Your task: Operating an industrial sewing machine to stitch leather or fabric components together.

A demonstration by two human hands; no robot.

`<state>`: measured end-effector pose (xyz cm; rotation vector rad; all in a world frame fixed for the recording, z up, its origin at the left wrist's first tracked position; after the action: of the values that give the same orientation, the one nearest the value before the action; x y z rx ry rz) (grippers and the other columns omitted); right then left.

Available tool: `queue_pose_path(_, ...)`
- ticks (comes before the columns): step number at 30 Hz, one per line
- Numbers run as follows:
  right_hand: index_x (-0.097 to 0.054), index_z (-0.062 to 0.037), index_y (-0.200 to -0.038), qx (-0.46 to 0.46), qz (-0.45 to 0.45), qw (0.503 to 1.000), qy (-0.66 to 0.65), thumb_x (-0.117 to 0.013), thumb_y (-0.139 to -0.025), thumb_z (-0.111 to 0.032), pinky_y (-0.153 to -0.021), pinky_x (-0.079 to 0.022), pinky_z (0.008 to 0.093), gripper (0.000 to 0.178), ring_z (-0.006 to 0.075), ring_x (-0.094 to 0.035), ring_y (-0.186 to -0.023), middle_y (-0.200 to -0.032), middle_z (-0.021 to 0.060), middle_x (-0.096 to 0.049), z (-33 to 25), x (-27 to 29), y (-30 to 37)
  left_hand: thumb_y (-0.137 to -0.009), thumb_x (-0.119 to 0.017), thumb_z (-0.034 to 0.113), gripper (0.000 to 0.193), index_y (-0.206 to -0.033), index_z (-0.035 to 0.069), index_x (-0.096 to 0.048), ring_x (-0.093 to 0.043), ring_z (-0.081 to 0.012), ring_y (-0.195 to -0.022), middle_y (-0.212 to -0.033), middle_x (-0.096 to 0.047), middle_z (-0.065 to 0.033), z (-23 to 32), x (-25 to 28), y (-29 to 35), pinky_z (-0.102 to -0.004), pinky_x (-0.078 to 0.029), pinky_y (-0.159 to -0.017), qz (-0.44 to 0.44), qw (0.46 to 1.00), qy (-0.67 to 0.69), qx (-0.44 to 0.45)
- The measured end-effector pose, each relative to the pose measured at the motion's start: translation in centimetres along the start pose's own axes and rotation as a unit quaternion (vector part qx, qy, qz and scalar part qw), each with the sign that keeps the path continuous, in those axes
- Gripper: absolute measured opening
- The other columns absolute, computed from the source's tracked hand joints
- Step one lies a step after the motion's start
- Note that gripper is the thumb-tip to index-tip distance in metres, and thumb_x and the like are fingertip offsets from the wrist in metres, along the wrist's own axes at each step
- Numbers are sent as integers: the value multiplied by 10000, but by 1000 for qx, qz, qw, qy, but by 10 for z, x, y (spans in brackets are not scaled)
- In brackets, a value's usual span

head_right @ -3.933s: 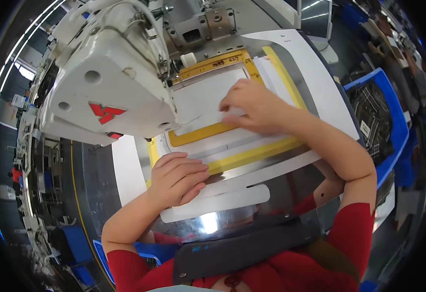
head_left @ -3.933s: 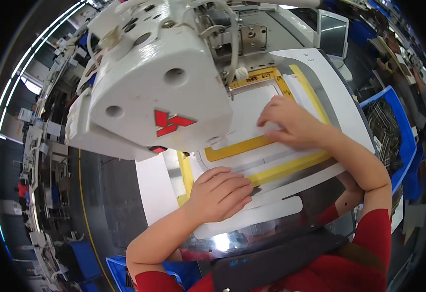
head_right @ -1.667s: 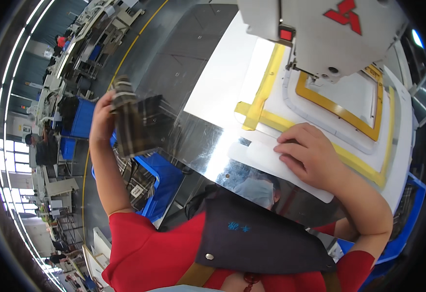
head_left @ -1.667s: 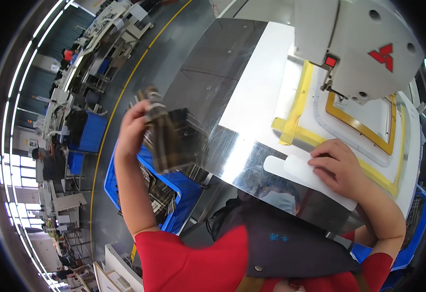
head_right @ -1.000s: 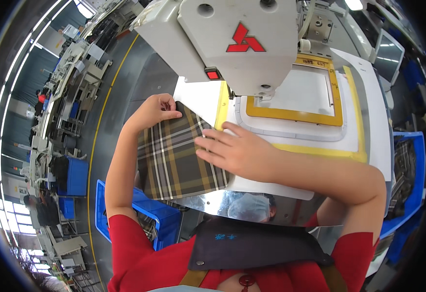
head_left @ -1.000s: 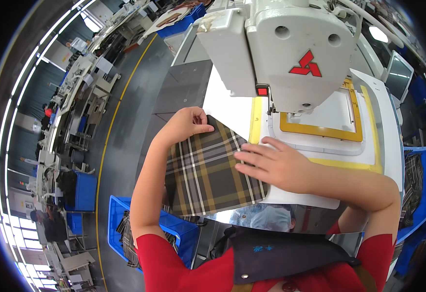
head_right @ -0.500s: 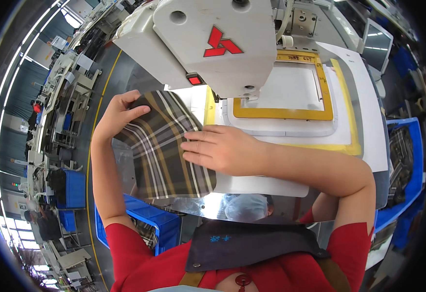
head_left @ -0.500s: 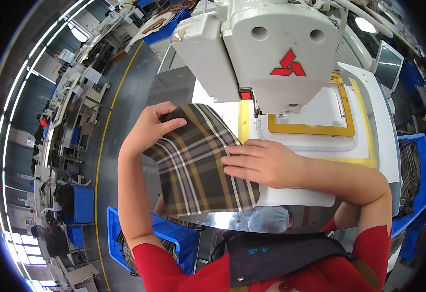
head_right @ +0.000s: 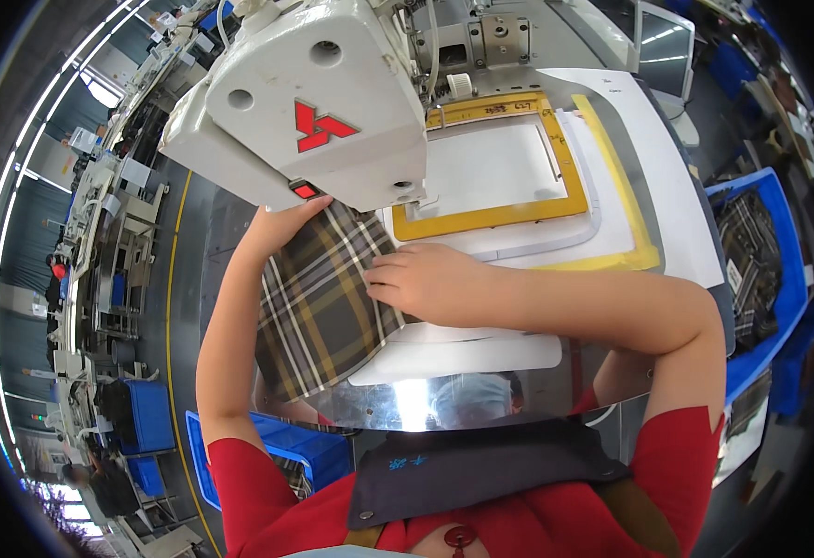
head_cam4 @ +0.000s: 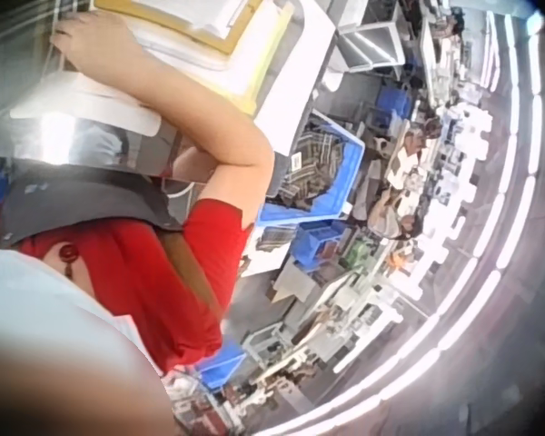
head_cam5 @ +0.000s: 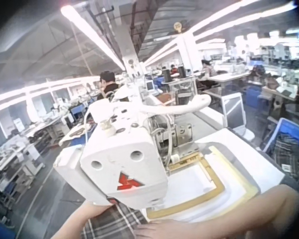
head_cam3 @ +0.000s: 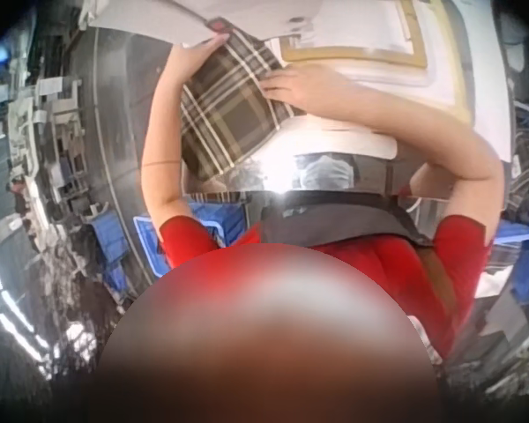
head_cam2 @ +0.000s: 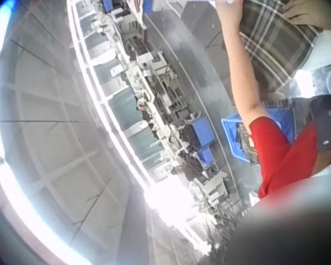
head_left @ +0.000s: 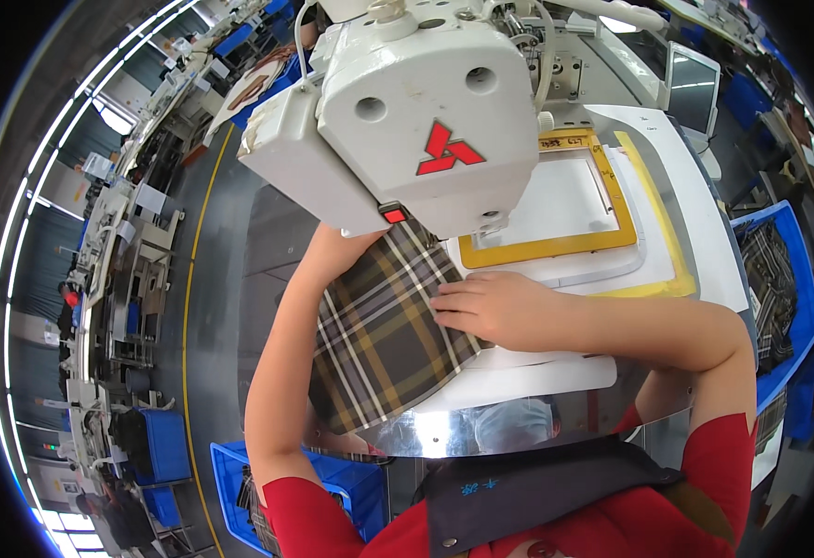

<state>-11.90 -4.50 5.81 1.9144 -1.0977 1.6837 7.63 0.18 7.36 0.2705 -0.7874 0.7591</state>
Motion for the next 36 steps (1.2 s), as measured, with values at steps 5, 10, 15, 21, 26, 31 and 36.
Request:
queue_pose_path(5, -595, 14, -1166, -7, 80, 996, 41, -509, -869, -91, -1011, -435, 381, 326, 294, -535, -1219, -1282, 154, -575, 2, 18, 18, -814, -703, 311, 403, -1138, 80, -639, -600, -312, -1059, -1128, -652, -131, -4, -9, -20, -389, -479, -887, 61, 986, -131, -86)
queue_pose_path(10, -592, 20, -1172, -27, 61, 994, 91, -511, -864, -88, -1011, -436, 380, 336, 295, -540, -1215, -1277, 166, -579, 2, 24, 32, -851, -643, 368, 400, -1184, 144, -638, -574, -301, -1129, -1205, -634, -96, -6, -9, -27, -402, -461, -944, 90, 947, -273, -144)
queue_pose_path(15, -592, 22, -1165, -77, 59, 990, 104, -530, -851, -98, -983, -461, 366, 341, 280, -568, -1182, -1252, 168, -597, 21, 40, 90, -677, -851, 239, 494, -1085, 41, -657, -623, -250, -946, -1033, -676, -112, 32, 4, 6, -340, -502, -855, -65, 984, -135, -94)
queue_pose_path(21, -608, 13, -1124, -130, 72, 974, 173, -555, -835, -88, -947, -486, 358, 310, 269, -599, -1139, -1199, 149, -629, 23, 68, 140, -805, -721, 134, 319, -1098, 35, -646, -631, -267, -952, -1038, -669, -138, -25, -8, -5, -363, -510, -818, 12, 999, -28, -14)
queue_pose_path(26, -643, -45, -1091, -230, 106, 951, 176, -561, -820, -61, -911, -499, 369, 284, 254, -631, -1070, -1171, 114, -648, 41, 84, 189, -826, -682, 114, 316, -1120, 15, -625, -619, -254, -957, -1062, -651, -135, -22, -69, -54, -357, -502, -831, 41, 992, 105, -57)
queue_pose_path(31, -664, -59, -1074, -426, 206, 879, 54, -600, -796, -38, -817, -501, 387, 286, 303, -628, -935, -1059, 118, -656, 121, 108, 232, -852, -634, 89, 313, -1147, -11, -599, -603, -238, -962, -1092, -629, -131, -35, -89, -66, -350, -491, -847, 59, 961, 247, -105)
queue_pose_path(36, -651, -37, -1047, -399, 309, 863, 15, -637, -826, -95, -834, -478, 355, 229, 290, -595, -938, -925, 134, -609, 203, 113, 197, -866, -604, 73, 313, -1162, -26, -584, -595, -229, -966, -1109, -616, -129, -47, -87, -55, -346, -484, -857, 87, 942, 300, -122)
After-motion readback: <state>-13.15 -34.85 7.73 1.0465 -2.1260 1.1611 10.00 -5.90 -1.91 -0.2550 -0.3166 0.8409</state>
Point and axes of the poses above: each hand's wrist, its own y-axis away from the middle knuckle, its own x-axis out of the back of the hand, z = x × y, the point moved 10 cm from there along -y, towards the middle knuckle
